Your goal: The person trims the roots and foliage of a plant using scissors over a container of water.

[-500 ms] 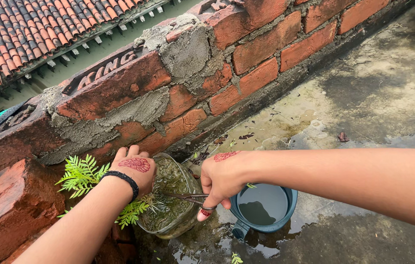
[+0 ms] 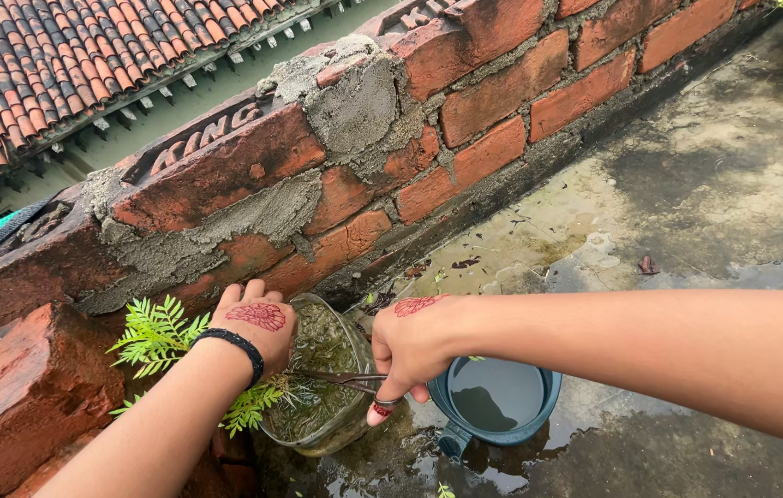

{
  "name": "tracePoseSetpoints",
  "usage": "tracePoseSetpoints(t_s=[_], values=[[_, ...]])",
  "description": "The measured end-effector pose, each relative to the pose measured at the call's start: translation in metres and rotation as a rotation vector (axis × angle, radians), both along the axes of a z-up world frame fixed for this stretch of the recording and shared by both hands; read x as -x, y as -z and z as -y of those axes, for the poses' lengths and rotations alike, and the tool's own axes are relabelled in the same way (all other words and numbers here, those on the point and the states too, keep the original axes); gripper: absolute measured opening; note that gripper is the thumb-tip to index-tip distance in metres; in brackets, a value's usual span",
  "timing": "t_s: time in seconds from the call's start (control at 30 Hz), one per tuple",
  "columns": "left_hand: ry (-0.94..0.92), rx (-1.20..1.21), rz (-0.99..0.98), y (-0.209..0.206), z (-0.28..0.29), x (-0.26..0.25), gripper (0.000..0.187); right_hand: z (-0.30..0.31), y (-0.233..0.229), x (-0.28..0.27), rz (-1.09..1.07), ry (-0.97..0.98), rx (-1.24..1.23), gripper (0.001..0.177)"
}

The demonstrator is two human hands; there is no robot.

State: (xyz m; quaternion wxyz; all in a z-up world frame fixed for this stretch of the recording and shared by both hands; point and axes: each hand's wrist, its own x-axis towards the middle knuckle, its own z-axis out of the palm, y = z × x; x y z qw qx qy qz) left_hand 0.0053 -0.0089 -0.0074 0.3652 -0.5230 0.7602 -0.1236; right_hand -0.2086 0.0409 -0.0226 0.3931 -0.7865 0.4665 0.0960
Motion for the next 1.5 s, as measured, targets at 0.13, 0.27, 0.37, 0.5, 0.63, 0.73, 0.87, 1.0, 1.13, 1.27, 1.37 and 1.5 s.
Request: tracePoseSetpoints(t_s=[0.13,0.27,0.37,0.5,0.63,0.73,0.87,1.0,1.13,1.27,1.37,1.5], values=[[-0.003,0.004,-0.012,-0.001,-0.002,0.0,0.035,0.003,0.007,-0.001,0.06,-0.017,-0.007,0.049],[-0.012,0.004,-0.025,0.0,-0.002,0.0,0.034,0.001,0.009,-0.003,0.078,-0.007,-0.014,0.049],[0.0,0.014,-0.03,0.001,-0.002,-0.001,0.035,0.0,0.006,-0.004,0.093,-0.015,-0.009,0.044],[0.006,0.024,-0.03,0.002,-0.003,0.0,0.036,-0.003,0.001,-0.002,0.118,0.01,-0.015,0.022],[-0.011,0.027,-0.042,-0.001,0.0,0.0,0.032,-0.007,-0.008,0.004,0.104,0.018,0.009,0.026],[0.002,0.075,-0.093,-0.006,0.002,-0.005,0.03,-0.005,-0.017,0.011,0.06,0.066,0.001,0.023],[-0.055,0.075,-0.191,-0.018,0.004,-0.002,0.02,0.005,-0.023,0.028,0.024,0.103,0.079,0.026],[-0.044,0.122,-0.342,-0.03,0.003,0.009,0.019,0.013,-0.035,0.05,0.112,0.175,0.123,0.018],[-0.165,0.072,-0.553,-0.031,0.009,0.034,0.02,0.009,-0.055,0.064,-0.046,0.296,0.268,0.031],[-0.264,-0.079,-0.995,-0.019,0.02,0.05,0.024,-0.003,-0.067,0.072,-0.096,0.378,0.315,0.031],[-0.243,-0.039,-1.074,-0.017,0.019,0.066,0.027,-0.01,-0.07,0.077,-0.098,0.415,0.333,0.026],[-0.328,0.073,-0.969,-0.022,-0.006,0.087,0.029,-0.018,-0.07,0.08,-0.033,0.45,0.366,0.026]])
